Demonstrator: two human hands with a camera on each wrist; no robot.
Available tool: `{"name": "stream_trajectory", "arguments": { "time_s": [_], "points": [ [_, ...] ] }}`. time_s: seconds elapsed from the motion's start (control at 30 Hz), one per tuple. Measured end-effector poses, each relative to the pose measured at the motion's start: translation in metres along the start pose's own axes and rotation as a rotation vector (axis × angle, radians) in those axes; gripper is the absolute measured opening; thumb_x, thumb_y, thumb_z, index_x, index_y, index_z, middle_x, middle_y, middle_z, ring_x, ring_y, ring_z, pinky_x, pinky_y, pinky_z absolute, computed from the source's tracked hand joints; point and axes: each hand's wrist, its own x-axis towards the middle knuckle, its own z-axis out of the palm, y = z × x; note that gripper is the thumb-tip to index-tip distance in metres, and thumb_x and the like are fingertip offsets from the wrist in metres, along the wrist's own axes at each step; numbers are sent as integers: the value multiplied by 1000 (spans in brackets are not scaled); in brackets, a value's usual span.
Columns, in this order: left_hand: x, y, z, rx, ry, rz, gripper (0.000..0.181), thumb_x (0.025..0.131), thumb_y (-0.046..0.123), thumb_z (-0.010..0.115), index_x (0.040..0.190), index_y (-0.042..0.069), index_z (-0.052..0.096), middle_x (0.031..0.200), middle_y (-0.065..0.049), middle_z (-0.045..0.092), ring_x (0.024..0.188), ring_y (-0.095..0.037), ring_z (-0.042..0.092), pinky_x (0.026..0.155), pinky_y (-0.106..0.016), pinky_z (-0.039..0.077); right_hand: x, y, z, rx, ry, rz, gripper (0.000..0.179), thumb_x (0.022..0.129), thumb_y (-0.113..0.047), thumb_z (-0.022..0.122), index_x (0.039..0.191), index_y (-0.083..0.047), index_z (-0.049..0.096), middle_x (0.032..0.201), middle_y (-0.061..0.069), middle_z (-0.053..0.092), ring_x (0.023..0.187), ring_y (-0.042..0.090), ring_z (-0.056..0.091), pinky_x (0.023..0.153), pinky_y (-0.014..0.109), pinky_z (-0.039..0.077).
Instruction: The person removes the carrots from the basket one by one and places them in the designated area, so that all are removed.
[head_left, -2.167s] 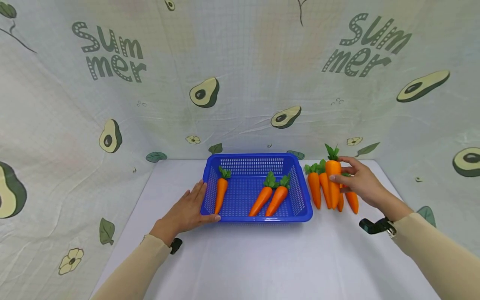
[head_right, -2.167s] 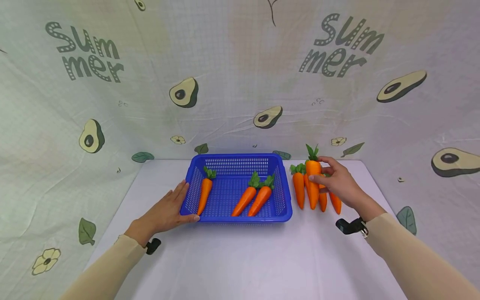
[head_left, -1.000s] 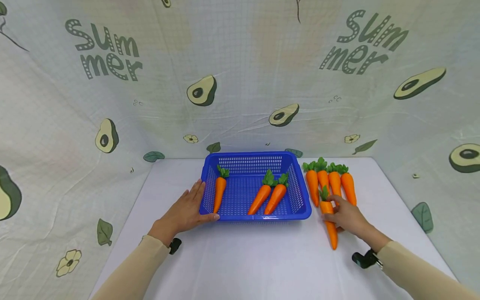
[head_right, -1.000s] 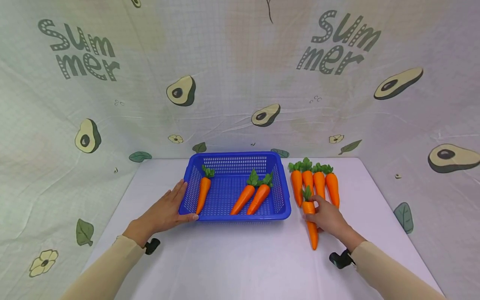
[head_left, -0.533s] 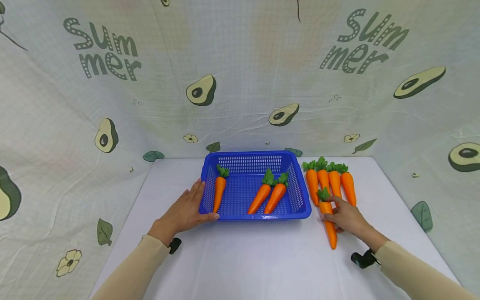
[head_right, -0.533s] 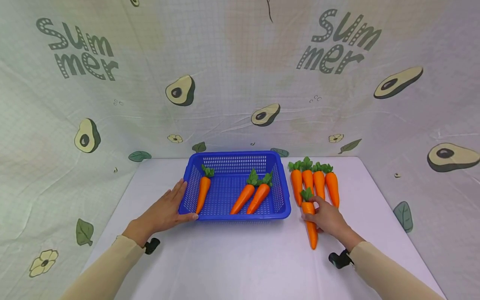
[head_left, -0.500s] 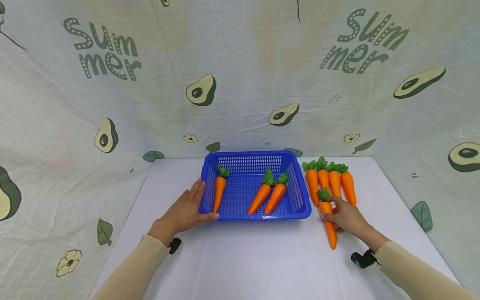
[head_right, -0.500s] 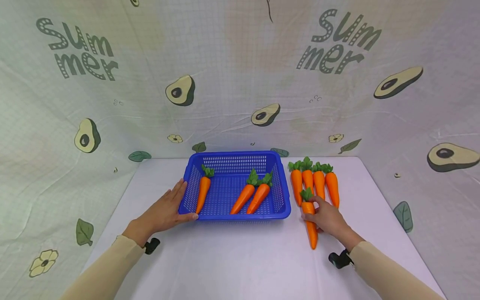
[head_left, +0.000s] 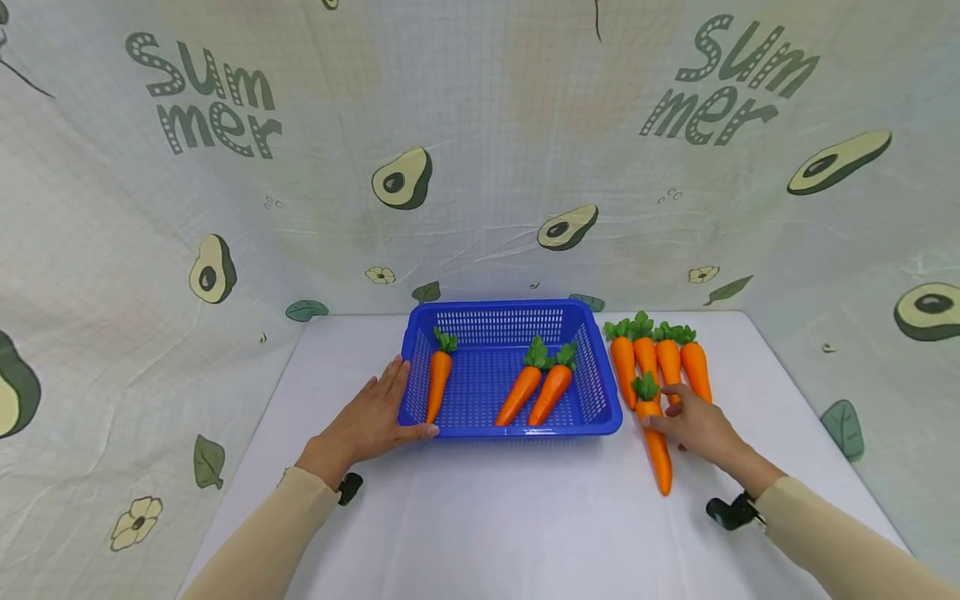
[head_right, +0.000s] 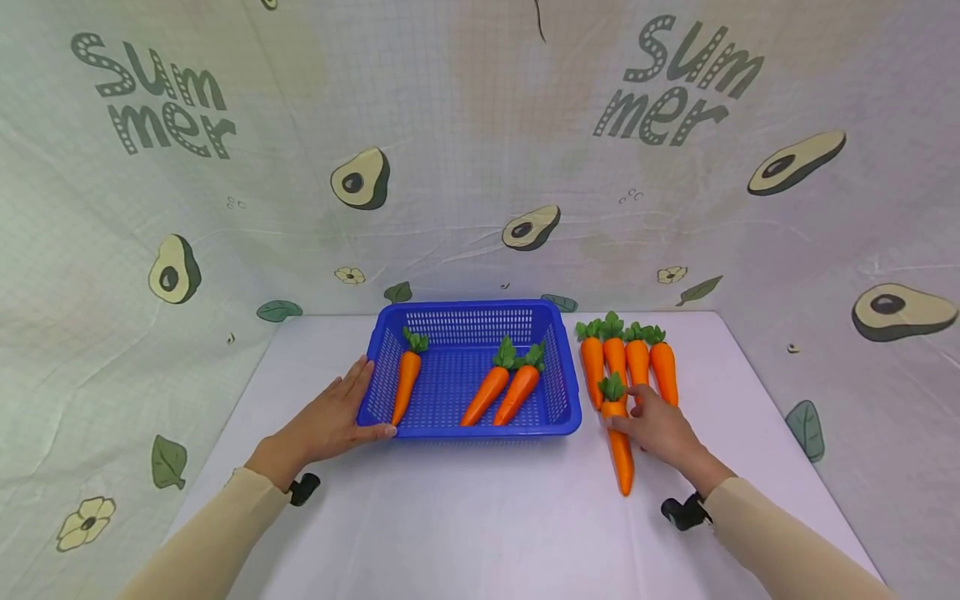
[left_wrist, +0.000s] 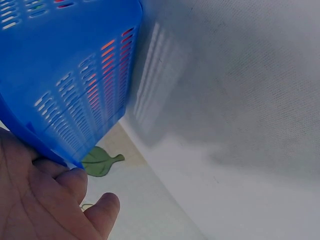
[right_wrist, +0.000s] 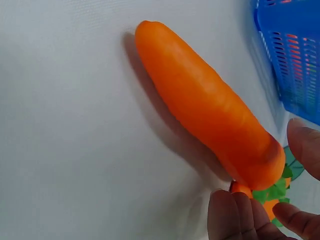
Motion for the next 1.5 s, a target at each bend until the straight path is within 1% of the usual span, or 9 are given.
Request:
{"name": "stream_trajectory", "arguments": {
  "time_s": [0.2, 0.4, 0.57, 0.73, 0.9, 1.07, 1.17, 1.27, 1.5],
  "points": [
    [2, 0, 0, -2, 3, -2, 130, 84, 86, 59, 168, -1, 11, 177, -21, 8, 163, -39, 17, 131, -58, 19, 6, -8, -10, -34, 47, -23, 91, 96, -45, 76, 152, 13, 34, 123, 36, 62, 88, 32, 68, 74, 42, 63],
    [2, 0, 1, 11, 3, -7, 131, 84, 87, 59, 168, -1, 12, 177, -21, 9, 163, -39, 18, 131, -58, 19, 12, -36, -33, -48, 108, -71, 85, 102, -44, 69, 153, 13, 33, 131, 40, 58, 98, 42, 70, 81, 52, 65],
    [2, 0, 0, 20, -7, -19, 132, 83, 88, 59, 168, -2, 13, 177, -21, 10, 163, -39, 19, 131, -58, 19, 23, -78, -54, -37, 162, -155, 79, 104, -49, 64, 153, 8, 39, 133, 38, 60, 104, 46, 71, 84, 54, 64],
    [2, -1, -4, 18, -21, -14, 132, 83, 88, 59, 168, -2, 12, 177, -21, 10, 163, -39, 18, 131, -58, 19, 49, -137, -55, 137, 96, -216, 72, 105, -47, 64, 154, 1, 42, 135, 32, 62, 95, 37, 76, 80, 46, 66],
    [1, -1, -7, 17, -28, -13, 133, 81, 88, 62, 168, -1, 13, 177, -21, 11, 163, -38, 17, 131, -59, 19, 70, -199, -19, 317, -67, -295, 64, 105, -31, 68, 157, -4, 44, 139, 30, 63, 114, 42, 72, 84, 47, 66],
    [1, 0, -1, 10, -42, -18, 136, 79, 92, 57, 169, 1, 10, 177, -20, 9, 164, -37, 15, 131, -59, 18, 87, -238, 36, 394, -264, -311, 68, 102, -20, 72, 161, -6, 41, 138, 28, 63, 125, 45, 65, 91, 53, 63],
    [1, 1, 3, 13, -47, -28, 136, 79, 94, 55, 169, 3, 10, 178, -18, 9, 164, -36, 16, 131, -58, 19, 98, -249, 64, 451, -376, -259, 72, 100, -15, 74, 163, -7, 38, 139, 27, 62, 128, 47, 62, 97, 59, 59],
    [2, 2, 4, 6, -32, -24, 134, 80, 92, 57, 169, 3, 11, 177, -18, 11, 164, -36, 18, 131, -58, 19, 110, -252, 84, 492, -452, -200, 75, 98, -11, 75, 163, -7, 38, 141, 27, 62, 130, 47, 61, 98, 59, 59],
    [6, -2, 2, -1, -14, -31, 132, 82, 90, 57, 169, 3, 10, 178, -17, 8, 164, -34, 15, 132, -57, 17, 131, -251, 111, 523, -577, -124, 72, 97, -11, 77, 160, -7, 42, 133, 27, 67, 122, 42, 68, 89, 52, 64]
  ]
}}
